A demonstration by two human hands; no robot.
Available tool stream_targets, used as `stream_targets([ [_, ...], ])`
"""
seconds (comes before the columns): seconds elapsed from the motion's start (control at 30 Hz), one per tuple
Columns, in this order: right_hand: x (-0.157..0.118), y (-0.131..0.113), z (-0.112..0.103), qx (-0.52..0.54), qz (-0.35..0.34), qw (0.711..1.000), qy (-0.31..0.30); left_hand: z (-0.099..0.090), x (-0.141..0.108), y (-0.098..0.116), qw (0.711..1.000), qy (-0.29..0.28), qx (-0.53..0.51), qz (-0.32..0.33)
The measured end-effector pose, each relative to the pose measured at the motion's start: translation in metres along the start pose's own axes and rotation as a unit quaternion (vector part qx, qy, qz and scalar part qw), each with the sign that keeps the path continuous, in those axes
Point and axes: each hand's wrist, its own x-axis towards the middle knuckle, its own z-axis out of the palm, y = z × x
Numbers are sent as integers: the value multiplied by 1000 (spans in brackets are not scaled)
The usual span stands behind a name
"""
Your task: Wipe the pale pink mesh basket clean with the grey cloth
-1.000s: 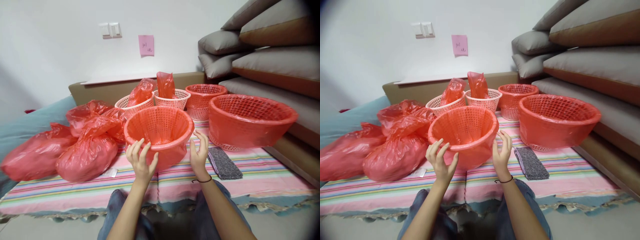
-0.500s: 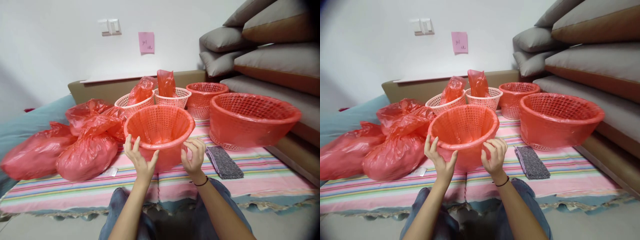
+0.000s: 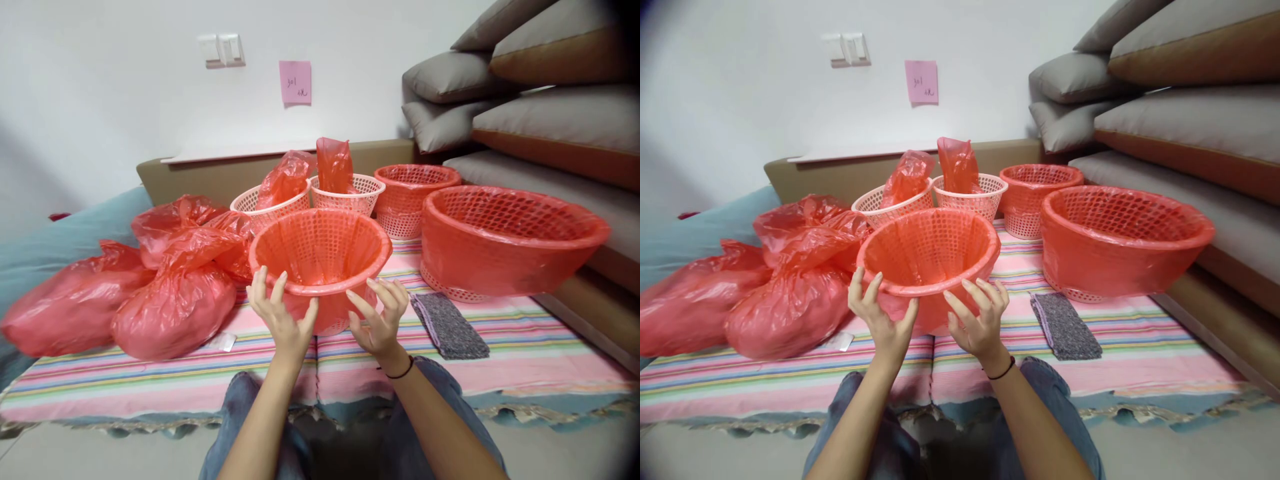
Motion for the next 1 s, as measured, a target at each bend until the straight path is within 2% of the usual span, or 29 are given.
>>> stream_targets([
  [0.2, -2, 0, -1, 16, 6, 1000, 0, -2, 0, 8, 998, 9, 8, 59],
  [0.4, -2, 1, -2, 14, 3, 1000, -4, 0, -5, 24, 990, -11, 2, 141],
  [0.67, -1, 2, -1, 19, -2, 1000, -6, -1, 1, 29, 995, -51, -11, 88],
  [1.0, -2, -1, -1, 15, -5, 1000, -17, 3, -4, 32, 993, -63, -10, 97],
])
